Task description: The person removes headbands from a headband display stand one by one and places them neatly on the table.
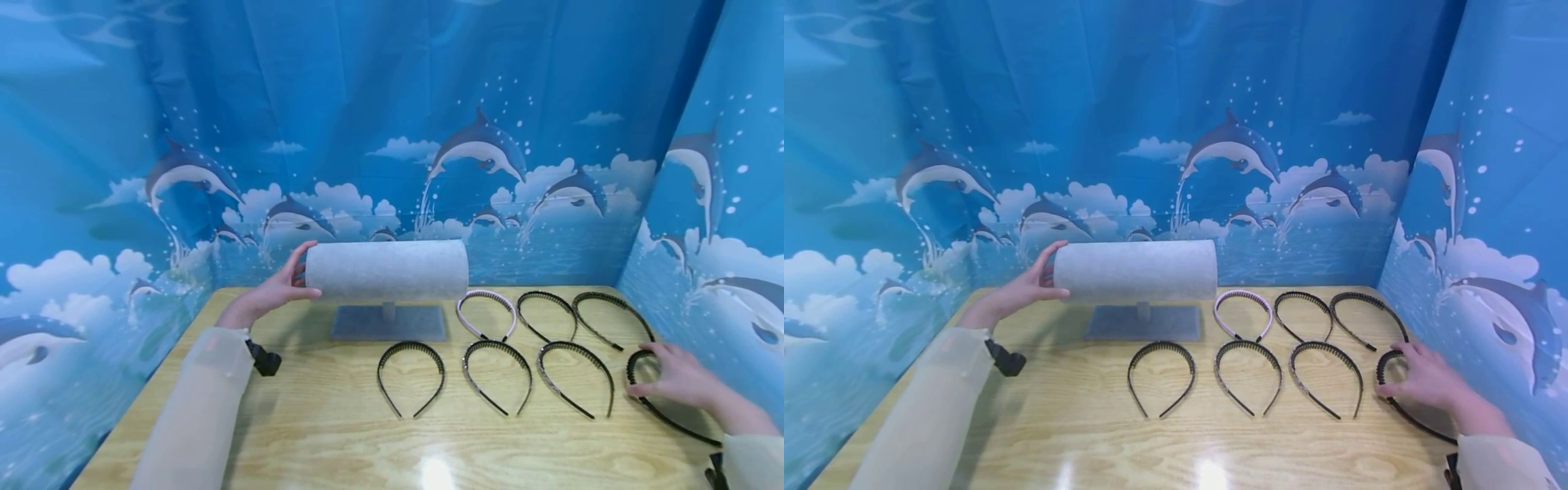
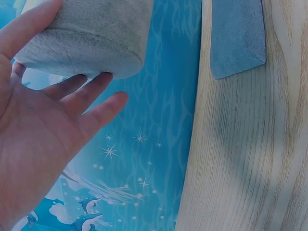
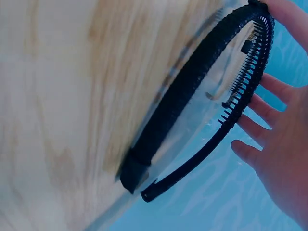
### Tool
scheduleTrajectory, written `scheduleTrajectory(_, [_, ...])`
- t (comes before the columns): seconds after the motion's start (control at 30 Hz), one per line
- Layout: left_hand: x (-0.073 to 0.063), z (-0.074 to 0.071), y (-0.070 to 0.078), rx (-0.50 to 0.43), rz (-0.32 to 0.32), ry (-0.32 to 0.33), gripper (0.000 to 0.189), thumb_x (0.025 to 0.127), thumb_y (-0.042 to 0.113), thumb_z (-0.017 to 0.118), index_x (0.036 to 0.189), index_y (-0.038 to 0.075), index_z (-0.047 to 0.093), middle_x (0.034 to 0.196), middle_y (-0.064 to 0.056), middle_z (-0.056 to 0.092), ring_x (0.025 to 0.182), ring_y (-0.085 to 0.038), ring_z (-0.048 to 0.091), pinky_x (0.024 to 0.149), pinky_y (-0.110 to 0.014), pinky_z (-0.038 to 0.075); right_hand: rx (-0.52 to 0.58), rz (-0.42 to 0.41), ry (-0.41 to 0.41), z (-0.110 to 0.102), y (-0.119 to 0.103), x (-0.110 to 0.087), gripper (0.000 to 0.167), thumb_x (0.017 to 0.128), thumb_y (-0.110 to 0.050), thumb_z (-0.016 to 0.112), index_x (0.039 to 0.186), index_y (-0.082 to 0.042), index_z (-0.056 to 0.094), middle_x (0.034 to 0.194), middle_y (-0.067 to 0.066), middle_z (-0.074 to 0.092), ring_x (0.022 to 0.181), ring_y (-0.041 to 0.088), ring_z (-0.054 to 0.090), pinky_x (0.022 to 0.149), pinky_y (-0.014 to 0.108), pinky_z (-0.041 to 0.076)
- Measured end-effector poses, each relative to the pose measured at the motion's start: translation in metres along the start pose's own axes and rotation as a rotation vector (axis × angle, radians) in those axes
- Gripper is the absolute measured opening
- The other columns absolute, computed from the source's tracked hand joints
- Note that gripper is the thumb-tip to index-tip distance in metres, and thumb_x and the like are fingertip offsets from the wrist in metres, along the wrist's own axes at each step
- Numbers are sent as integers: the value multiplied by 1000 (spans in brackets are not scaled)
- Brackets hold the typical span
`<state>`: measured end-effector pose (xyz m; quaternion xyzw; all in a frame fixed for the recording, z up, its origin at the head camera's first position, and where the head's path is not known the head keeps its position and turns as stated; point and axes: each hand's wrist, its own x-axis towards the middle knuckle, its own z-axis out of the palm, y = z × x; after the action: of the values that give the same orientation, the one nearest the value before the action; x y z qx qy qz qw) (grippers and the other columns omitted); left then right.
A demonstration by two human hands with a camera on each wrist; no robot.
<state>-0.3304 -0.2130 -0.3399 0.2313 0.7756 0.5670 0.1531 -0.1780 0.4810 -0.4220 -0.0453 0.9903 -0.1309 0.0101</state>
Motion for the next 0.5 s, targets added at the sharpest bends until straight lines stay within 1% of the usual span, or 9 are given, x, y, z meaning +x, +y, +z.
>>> scheduleTrajectory(0.23, [0,1,0,-9,-3,5,95,93,9,66,155,30,-2,157,-22,6,139,-50,18,103,-64,32,3,36,-48,2,2,5,90,83,-47,72,134,15,32,130,54,17,108,75,22,81,83,24])
scheduleTrajectory(0.4, [-1,1,0,3,8,3,97,92,12,68,155,31,-2,156,-23,8,138,-51,19,102,-61,36,10,24,-35,5,3,5,87,84,-47,72,133,16,35,129,54,19,107,75,25,81,82,26])
scheduleTrajectory(0.5, [-1,1,0,3,9,2,97,92,13,69,155,31,-2,156,-23,8,138,-50,19,102,-61,35,24,25,-17,1,-1,3,89,84,-46,72,134,17,34,128,54,22,107,73,28,81,81,29])
